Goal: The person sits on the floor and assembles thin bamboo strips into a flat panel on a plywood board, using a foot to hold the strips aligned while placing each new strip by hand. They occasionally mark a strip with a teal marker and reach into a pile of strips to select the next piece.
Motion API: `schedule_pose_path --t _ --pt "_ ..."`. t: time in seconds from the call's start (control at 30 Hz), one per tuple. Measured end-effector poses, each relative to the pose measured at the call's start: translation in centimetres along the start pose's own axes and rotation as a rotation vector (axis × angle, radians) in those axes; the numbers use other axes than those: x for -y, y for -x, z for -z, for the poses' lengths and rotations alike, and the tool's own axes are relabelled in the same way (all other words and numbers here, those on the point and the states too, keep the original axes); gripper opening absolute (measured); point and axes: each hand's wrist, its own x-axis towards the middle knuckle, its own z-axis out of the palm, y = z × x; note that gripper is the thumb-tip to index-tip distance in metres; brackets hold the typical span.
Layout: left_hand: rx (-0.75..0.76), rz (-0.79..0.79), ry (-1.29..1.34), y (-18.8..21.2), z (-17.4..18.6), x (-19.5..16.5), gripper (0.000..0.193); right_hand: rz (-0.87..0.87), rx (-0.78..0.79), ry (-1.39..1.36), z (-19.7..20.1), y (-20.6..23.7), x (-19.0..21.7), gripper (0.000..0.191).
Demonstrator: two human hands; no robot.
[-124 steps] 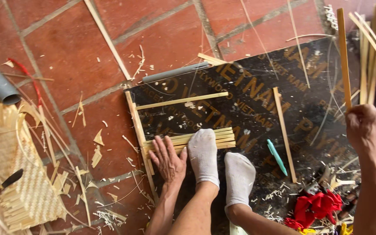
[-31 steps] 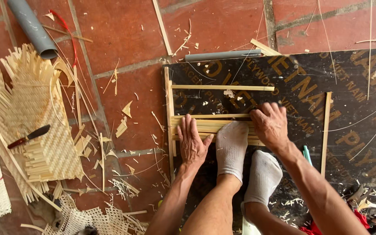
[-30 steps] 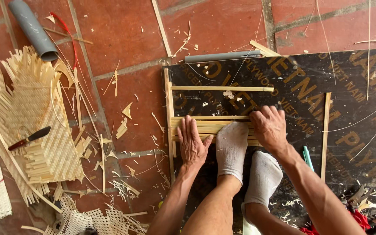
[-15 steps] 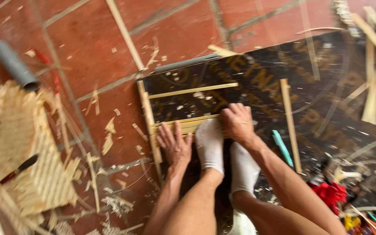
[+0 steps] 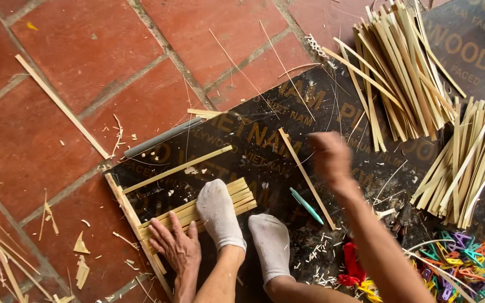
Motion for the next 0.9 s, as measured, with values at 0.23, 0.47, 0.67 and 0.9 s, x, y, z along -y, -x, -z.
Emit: schedule_pose_path --t 0.23,0.47,0.67,0.9 --pt "-0.007 0.035 0.004 -0.3 1.6 -1.4 0.083 -0.197 0.160 0.798 8.0 1.1 -13.4 0.032" --pt "-0.082 0.022 -0.037 -1.8 0.6 -2.0 0.084 -0.455 0.128 0.528 7.3 0.8 -13.2 0.021" --pt "-0.152 0.007 -0.066 -3.2 -1.1 -1.7 0.085 -0.286 0.251 -0.361 1.1 1.4 -2.3 0.015" --pt "-0.189 0.013 0.022 -4.7 -1.3 -0.9 0.089 0.419 0.694 -0.074 -12.5 -4.7 10.4 0.020"
